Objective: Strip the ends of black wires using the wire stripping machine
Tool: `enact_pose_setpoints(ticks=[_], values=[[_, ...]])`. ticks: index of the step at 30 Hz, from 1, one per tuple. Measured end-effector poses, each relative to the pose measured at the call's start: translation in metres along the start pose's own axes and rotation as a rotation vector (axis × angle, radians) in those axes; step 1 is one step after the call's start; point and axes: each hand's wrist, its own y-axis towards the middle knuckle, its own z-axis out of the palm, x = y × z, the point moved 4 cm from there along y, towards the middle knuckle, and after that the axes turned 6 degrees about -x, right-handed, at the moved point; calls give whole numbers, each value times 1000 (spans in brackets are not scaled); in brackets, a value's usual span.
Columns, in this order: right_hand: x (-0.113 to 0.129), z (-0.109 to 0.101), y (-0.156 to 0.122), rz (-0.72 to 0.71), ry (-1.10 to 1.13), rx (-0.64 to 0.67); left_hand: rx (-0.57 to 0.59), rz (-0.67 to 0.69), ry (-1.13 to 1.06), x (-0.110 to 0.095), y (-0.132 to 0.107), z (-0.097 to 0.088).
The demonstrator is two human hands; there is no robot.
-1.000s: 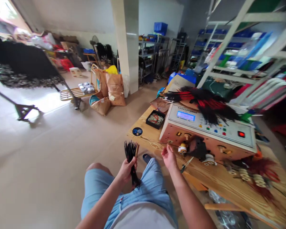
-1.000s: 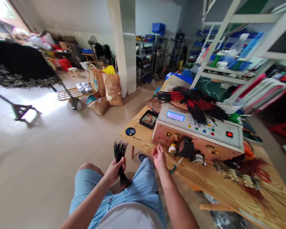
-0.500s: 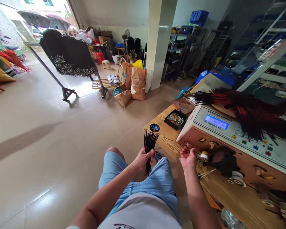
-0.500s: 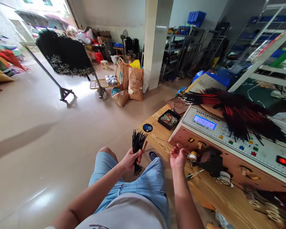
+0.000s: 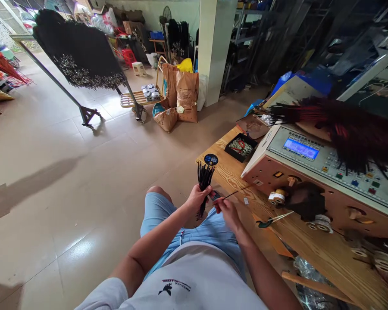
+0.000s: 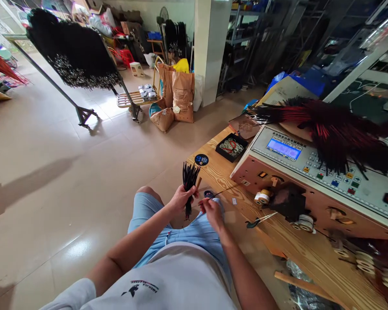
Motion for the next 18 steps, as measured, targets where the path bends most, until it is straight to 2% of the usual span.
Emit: enact_pose_setpoints(ticks=[4,7,11,18], values=[[-6,27,-28,-86,-200,266,43,-21,104,12,-2,0],[-13,36,-38,-16,-242,370,90,-17,72,13,-4,2],[-17,36,-44,91,-167,407,67,-27,6,10,-7,2],[-17,35,-49,130,-79,434,44,-67,-18,13,-9,2]])
